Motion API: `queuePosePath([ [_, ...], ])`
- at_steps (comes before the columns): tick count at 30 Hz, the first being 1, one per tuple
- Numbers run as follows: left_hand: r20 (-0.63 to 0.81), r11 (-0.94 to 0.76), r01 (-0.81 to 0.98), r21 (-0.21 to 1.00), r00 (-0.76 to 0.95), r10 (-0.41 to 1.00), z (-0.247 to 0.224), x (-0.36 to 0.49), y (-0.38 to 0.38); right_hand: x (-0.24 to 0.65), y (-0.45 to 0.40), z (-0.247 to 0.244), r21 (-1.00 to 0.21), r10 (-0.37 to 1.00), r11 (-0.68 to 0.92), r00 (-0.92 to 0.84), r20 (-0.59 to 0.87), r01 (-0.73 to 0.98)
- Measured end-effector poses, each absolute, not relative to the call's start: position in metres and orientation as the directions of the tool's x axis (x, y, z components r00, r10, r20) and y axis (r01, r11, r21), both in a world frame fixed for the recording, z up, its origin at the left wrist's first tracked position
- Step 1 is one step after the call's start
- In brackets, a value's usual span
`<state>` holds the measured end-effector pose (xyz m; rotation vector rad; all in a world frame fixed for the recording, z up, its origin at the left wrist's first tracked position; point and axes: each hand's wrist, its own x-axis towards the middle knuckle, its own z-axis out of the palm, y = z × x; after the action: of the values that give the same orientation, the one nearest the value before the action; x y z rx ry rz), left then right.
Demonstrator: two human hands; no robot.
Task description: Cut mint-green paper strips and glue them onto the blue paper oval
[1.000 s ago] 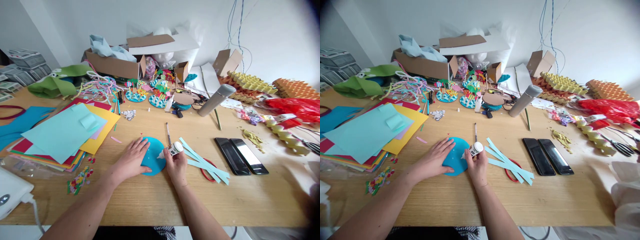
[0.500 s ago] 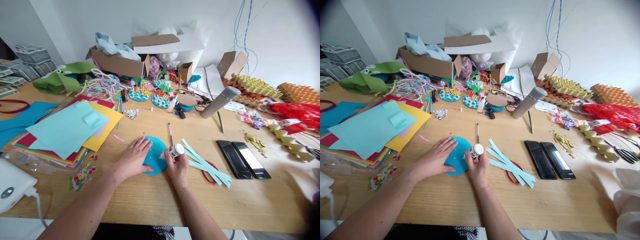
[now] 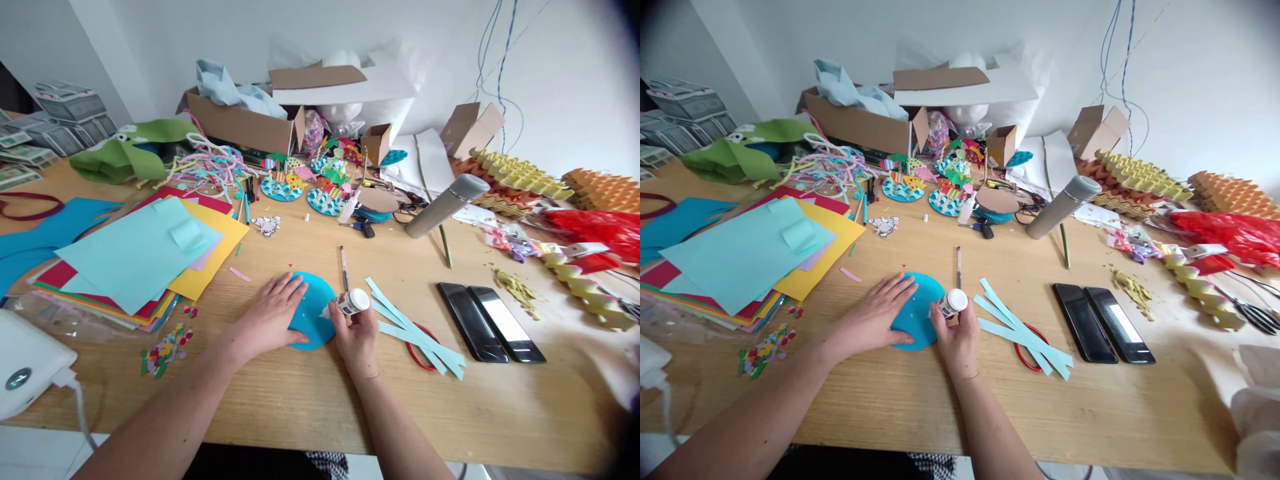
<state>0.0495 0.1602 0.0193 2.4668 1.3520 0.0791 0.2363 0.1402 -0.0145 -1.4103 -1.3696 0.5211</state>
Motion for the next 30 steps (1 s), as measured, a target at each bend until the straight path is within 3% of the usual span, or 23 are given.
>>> queuePosePath([
  [30, -0.084, -0.497, 0.802, 0.331, 0.550, 0.831, 0.0175, 0.0484, 0.1601, 0.2370, 0.1390, -0.0142, -0.864, 0.918, 0.203, 0.219, 0.332, 0.461],
])
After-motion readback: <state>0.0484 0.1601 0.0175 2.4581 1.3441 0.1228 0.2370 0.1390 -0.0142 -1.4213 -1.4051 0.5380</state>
